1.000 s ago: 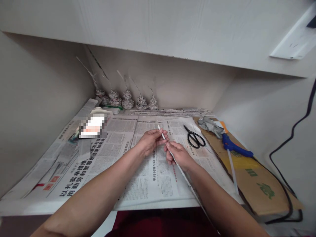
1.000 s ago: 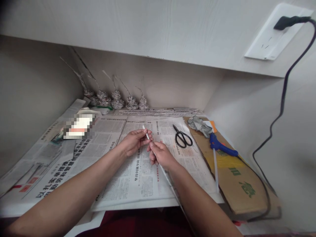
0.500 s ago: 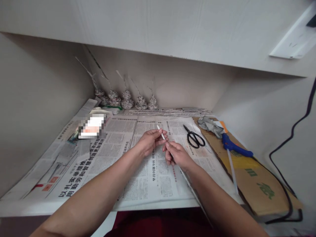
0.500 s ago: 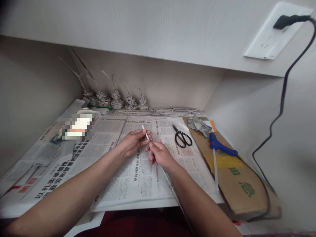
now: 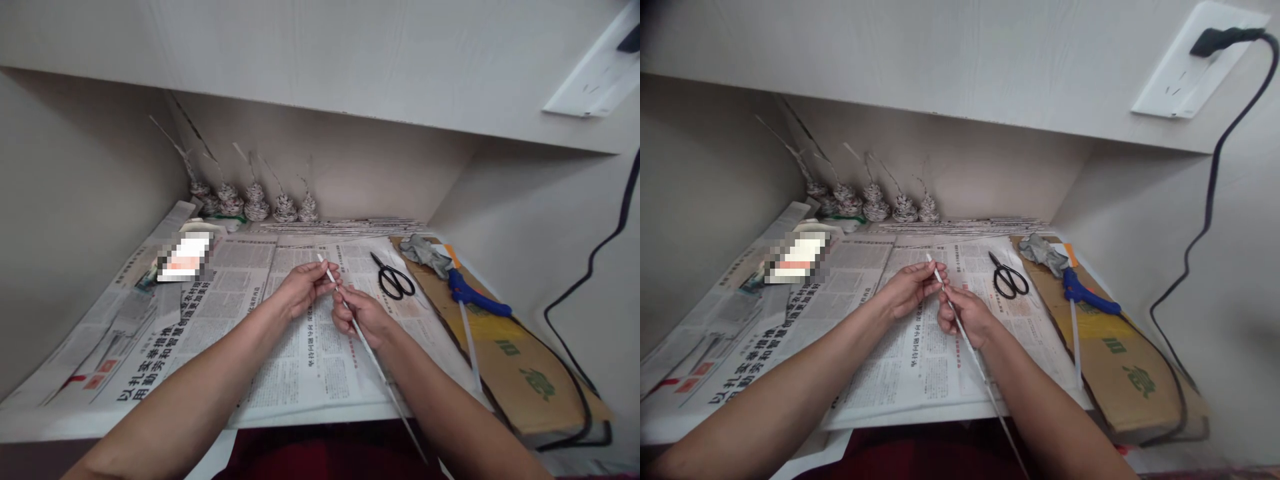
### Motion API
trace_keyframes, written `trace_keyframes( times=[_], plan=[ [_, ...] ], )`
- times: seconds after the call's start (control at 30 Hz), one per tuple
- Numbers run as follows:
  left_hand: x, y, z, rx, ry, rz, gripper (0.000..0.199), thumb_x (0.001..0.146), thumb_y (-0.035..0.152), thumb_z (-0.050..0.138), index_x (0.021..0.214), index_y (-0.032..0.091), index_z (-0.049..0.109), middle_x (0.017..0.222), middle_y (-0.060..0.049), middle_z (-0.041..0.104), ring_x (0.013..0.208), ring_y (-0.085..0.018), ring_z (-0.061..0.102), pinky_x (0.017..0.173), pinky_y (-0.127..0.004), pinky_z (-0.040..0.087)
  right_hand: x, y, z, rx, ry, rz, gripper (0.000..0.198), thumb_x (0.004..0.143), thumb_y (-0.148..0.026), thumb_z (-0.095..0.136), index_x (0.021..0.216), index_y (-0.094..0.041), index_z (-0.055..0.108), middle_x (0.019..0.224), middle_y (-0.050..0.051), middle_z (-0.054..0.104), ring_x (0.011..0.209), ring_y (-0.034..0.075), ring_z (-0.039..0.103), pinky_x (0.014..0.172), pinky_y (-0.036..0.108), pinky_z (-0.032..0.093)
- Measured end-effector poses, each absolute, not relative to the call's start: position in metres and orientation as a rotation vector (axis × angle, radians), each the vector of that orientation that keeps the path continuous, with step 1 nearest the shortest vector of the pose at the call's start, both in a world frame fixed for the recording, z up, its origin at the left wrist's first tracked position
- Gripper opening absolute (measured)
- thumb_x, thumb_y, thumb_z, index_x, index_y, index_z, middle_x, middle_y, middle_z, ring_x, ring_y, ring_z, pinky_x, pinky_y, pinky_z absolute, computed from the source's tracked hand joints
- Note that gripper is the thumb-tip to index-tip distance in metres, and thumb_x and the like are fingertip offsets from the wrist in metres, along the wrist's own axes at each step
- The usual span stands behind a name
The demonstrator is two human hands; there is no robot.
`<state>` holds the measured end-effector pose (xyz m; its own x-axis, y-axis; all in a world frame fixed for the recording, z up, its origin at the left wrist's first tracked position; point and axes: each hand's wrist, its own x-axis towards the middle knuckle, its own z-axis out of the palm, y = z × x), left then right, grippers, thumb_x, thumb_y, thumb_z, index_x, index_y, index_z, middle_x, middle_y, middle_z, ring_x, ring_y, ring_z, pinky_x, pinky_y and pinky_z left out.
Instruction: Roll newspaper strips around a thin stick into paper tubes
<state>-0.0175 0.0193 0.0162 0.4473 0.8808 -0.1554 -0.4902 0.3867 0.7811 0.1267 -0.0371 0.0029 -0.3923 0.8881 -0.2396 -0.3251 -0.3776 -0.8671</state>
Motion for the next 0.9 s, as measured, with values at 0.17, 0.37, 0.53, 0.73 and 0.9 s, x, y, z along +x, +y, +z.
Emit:
trace_keyframes(
  times=[0.17, 0.37, 0.53, 0.73, 0.9],
  plan=[
    [-0.0174, 0.0198, 0.0166, 0.739, 0.646, 0.975, 0.016, 0.082, 0.019, 0.059, 0.085, 0.006, 0.066, 0.075, -0.011, 0.066, 0.067, -0.012, 0.065, 0.063, -0.019, 0.054, 0.1274, -0.0367, 0.0024, -1.022, -1.05, 1.783, 0.032, 0.082, -0.052, 0.05, 0.079, -0.02, 0.049, 0.049, -0.007, 0.043, 0.039, 0.009, 0.044, 0.036, 0.02, 0.027],
    [-0.0173, 0.0195, 0.0161, 0.757, 0.664, 0.979, 0.015, 0.081, 0.02, 0.06, 0.083, 0.006, 0.066, 0.074, -0.011, 0.065, 0.068, -0.013, 0.065, 0.065, -0.022, 0.055, 0.1234, -0.0391, -0.0008, -1.207, -1.335, 1.431, 0.034, 0.083, -0.051, 0.05, 0.077, -0.018, 0.051, 0.048, -0.006, 0.046, 0.039, 0.008, 0.044, 0.038, 0.021, 0.031],
    [-0.0172, 0.0181, 0.0174, 0.699, 0.593, 0.928, 0.016, 0.083, 0.018, 0.057, 0.087, 0.006, 0.067, 0.078, -0.011, 0.065, 0.071, -0.013, 0.065, 0.065, -0.019, 0.055, 0.1264, -0.0403, 0.0066, -0.85, -1.0, 1.94, 0.029, 0.083, -0.048, 0.05, 0.075, -0.021, 0.044, 0.043, -0.009, 0.033, 0.034, 0.009, 0.036, 0.034, 0.021, 0.021],
    [-0.0171, 0.0183, 0.0184, 0.731, 0.658, 0.968, 0.017, 0.084, 0.018, 0.055, 0.084, 0.005, 0.066, 0.074, -0.011, 0.065, 0.066, -0.012, 0.065, 0.06, -0.018, 0.055, 0.1278, -0.0358, -0.0006, -1.029, -0.998, 1.813, 0.031, 0.082, -0.049, 0.053, 0.083, -0.018, 0.052, 0.049, -0.005, 0.046, 0.042, 0.012, 0.049, 0.036, 0.02, 0.026],
    [-0.0176, 0.019, 0.0168, 0.736, 0.588, 0.944, 0.016, 0.083, 0.018, 0.057, 0.087, 0.006, 0.067, 0.077, -0.01, 0.065, 0.071, -0.012, 0.065, 0.065, -0.018, 0.054, 0.1291, -0.0361, 0.0033, -0.781, -0.796, 2.041, 0.026, 0.082, -0.042, 0.054, 0.072, -0.02, 0.043, 0.044, -0.008, 0.033, 0.037, 0.008, 0.036, 0.035, 0.02, 0.021]
  ],
)
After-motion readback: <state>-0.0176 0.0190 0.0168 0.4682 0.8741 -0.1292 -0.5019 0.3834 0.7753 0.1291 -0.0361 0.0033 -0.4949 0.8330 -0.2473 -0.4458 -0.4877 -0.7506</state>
